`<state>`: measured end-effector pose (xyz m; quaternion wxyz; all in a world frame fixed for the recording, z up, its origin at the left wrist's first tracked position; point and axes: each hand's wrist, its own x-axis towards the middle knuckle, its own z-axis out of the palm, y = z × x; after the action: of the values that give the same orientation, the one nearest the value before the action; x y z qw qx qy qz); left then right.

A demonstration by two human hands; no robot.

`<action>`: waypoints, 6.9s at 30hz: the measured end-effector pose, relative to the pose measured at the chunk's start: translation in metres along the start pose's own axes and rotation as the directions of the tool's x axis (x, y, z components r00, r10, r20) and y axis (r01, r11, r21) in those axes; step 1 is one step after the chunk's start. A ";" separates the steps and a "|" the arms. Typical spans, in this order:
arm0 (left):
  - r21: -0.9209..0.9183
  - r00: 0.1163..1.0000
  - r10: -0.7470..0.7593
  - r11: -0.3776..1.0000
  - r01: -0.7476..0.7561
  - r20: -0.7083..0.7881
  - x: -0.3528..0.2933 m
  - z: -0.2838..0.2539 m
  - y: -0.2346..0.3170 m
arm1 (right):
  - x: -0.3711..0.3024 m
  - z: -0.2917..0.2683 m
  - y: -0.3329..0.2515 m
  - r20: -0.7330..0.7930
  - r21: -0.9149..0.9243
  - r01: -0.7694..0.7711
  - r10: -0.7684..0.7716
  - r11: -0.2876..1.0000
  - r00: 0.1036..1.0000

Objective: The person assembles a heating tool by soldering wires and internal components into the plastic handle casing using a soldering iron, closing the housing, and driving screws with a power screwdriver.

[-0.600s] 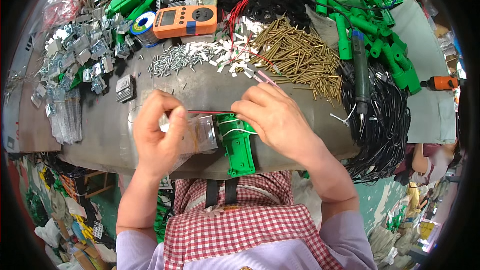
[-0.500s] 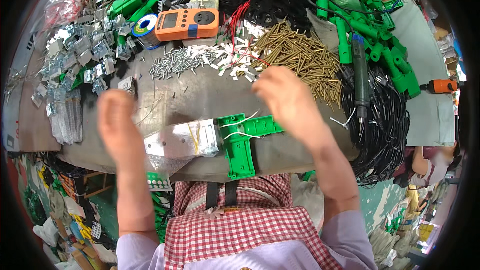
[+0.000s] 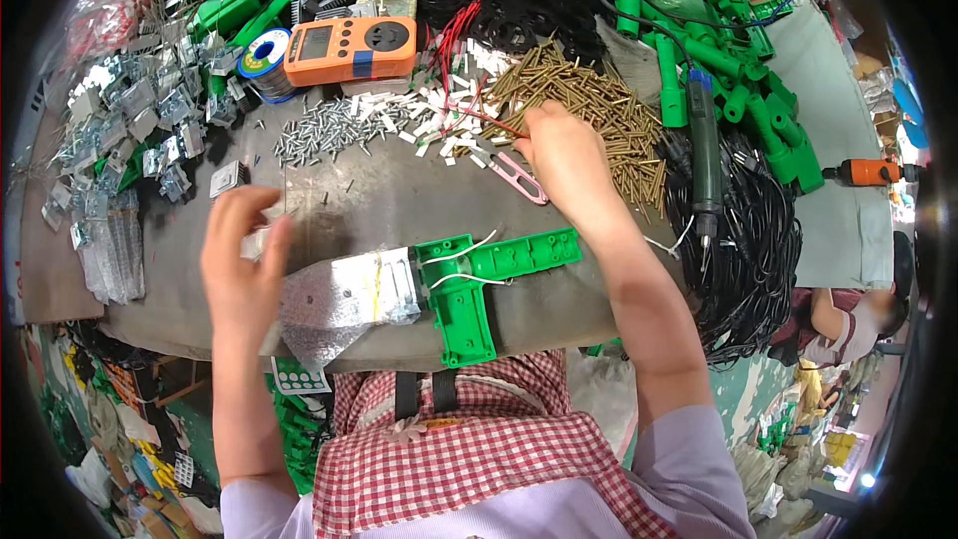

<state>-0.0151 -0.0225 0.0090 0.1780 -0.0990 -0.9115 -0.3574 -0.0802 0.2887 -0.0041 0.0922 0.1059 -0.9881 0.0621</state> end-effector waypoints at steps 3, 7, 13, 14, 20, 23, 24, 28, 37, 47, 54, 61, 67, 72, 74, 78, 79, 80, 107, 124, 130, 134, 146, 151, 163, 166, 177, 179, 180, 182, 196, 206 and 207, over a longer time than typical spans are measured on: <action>0.067 0.955 0.294 0.953 -0.297 0.043 0.015 0.028 0.043 | -0.004 -0.008 -0.001 -0.068 0.111 0.078 -0.070 0.991 0.995; 0.255 0.830 0.509 0.792 -0.555 0.227 0.038 0.051 0.080 | -0.030 -0.051 -0.037 -0.138 0.309 0.276 -0.244 0.910 0.960; -0.033 0.729 0.228 0.962 -0.273 0.645 0.024 0.020 0.081 | -0.067 -0.058 -0.022 -0.138 0.317 0.343 -0.315 0.884 0.939; -0.035 0.725 0.227 0.962 -0.270 0.650 0.021 0.022 0.085 | -0.071 -0.059 -0.025 -0.174 0.356 0.333 -0.288 0.873 0.942; -0.094 0.813 0.463 0.882 -0.462 0.352 0.002 0.023 0.100 | -0.083 -0.077 -0.045 -0.131 0.340 0.324 -0.297 0.883 0.946; -0.133 0.772 0.394 0.915 -0.381 0.499 -0.008 0.011 0.088 | -0.091 -0.083 -0.041 -0.096 0.321 0.392 -0.382 0.862 0.919; -0.133 0.774 0.388 0.918 -0.375 0.500 -0.013 0.008 0.086 | -0.094 -0.082 -0.041 -0.091 0.324 0.393 -0.385 0.860 0.918; -0.275 0.728 0.380 0.924 -0.266 0.571 -0.035 -0.002 0.079 | -0.109 -0.077 -0.042 0.039 0.365 0.499 -0.548 0.786 0.835; 0.039 0.444 0.106 0.952 -0.305 0.890 -0.089 -0.061 0.012 | -0.097 -0.072 0.007 0.066 0.707 -0.028 -0.026 0.706 0.997; -0.058 0.893 0.364 0.930 -0.362 0.266 -0.030 0.048 0.068 | -0.079 -0.026 -0.018 0.461 0.874 -0.449 -0.025 0.188 0.887; -0.431 0.982 0.147 0.899 -0.080 0.123 -0.037 0.065 0.040 | -0.078 -0.011 -0.046 -0.007 0.695 0.132 -0.176 0.707 0.984; -0.599 0.984 0.094 0.801 0.017 0.154 -0.037 0.057 0.037 | -0.071 -0.017 -0.064 0.042 0.382 0.301 -0.341 0.874 0.939; -0.629 0.984 0.106 0.777 0.009 0.144 -0.038 0.058 0.035 | -0.066 -0.021 -0.063 0.094 0.373 0.317 -0.375 0.872 0.922; -0.607 0.982 0.141 0.794 -0.036 0.126 -0.035 0.058 0.037 | -0.055 -0.031 -0.080 0.206 0.200 0.413 -0.450 0.889 0.869; -0.607 0.982 0.134 0.794 -0.026 0.134 -0.035 0.059 0.038 | -0.058 -0.030 -0.083 0.209 0.174 0.401 -0.431 0.900 0.878; -0.581 0.982 0.102 0.814 0.008 0.157 -0.036 0.056 0.039 | -0.057 -0.030 -0.079 0.212 0.204 0.369 -0.409 0.907 0.888; -0.587 0.982 0.110 0.809 0.000 0.152 -0.037 0.058 0.038 | -0.059 -0.027 -0.073 0.210 0.194 0.368 -0.405 0.909 0.890; -0.586 0.988 0.100 0.810 -0.014 0.114 -0.040 0.061 0.037 | -0.064 -0.020 -0.065 0.160 0.350 0.331 -0.404 0.876 0.901; -0.613 0.989 0.144 0.786 -0.087 0.043 -0.042 0.063 0.030 | -0.081 -0.028 -0.067 0.172 0.530 0.176 -0.308 0.830 0.936; -0.159 0.960 0.149 0.981 -0.113 0.235 -0.029 0.055 0.047 | -0.082 -0.014 -0.058 0.098 0.587 0.198 -0.311 0.785 0.945; 0.054 0.926 0.375 0.925 -0.377 0.036 -0.035 0.042 0.038 | -0.098 -0.067 -0.032 0.247 0.769 -0.342 0.242 0.540 0.938; 0.054 0.880 0.461 0.882 -0.469 0.115 -0.036 0.017 0.062 | -0.109 -0.061 -0.042 -0.262 0.707 0.320 -0.187 0.631 0.947; -0.049 0.895 0.330 0.942 -0.331 0.301 -0.027 0.003 0.075 | -0.128 -0.054 -0.064 -0.445 0.642 0.468 -0.202 0.607 0.872; -0.050 0.801 0.317 0.939 -0.340 0.508 -0.008 -0.001 0.082 | -0.124 -0.050 -0.057 -0.425 0.691 0.442 -0.172 0.573 0.888; -0.018 0.805 0.207 0.971 -0.238 0.556 -0.006 0.015 0.092 | -0.116 -0.054 -0.042 -0.193 0.812 0.141 0.032 0.567 0.981; -0.289 0.827 0.058 0.949 0.129 0.559 -0.013 0.033 0.093 | -0.108 -0.038 -0.007 0.274 0.824 -0.311 0.147 0.474 0.950; -0.447 0.929 -0.022 0.872 0.198 0.369 -0.033 0.060 0.067 | -0.099 -0.006 -0.059 -0.178 0.585 0.207 -0.125 0.784 0.976; -0.437 0.948 0.023 0.891 0.125 0.317 -0.036 0.060 0.061 | -0.096 -0.009 -0.054 -0.126 0.598 0.195 -0.149 0.778 0.981; -0.419 0.960 0.076 0.907 0.045 0.269 -0.038 0.060 0.060 | -0.096 -0.010 -0.051 -0.079 0.610 0.180 -0.167 0.772 0.983; -0.458 0.961 -0.002 0.879 0.133 0.276 -0.042 0.059 0.065 | -0.098 -0.009 -0.049 -0.070 0.635 0.163 -0.154 0.755 0.986; -0.552 0.940 -0.096 0.788 0.272 0.327 -0.047 0.055 0.063 | -0.092 -0.010 -0.048 0.028 0.697 0.206 -0.314 0.686 0.949; -0.566 0.939 -0.102 0.774 0.282 0.329 -0.048 0.056 0.059 | -0.090 -0.014 -0.049 0.079 0.712 0.123 -0.253 0.691 0.964; -0.564 0.941 -0.088 0.781 0.270 0.328 -0.048 0.056 0.059 | -0.091 -0.013 -0.049 0.089 0.744 0.080 -0.218 0.663 0.972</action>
<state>0.0326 0.0565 -0.0118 -0.0301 -0.1125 -0.7718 -0.6251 0.0199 0.2611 -0.0045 -0.0383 0.2196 -0.8713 0.4372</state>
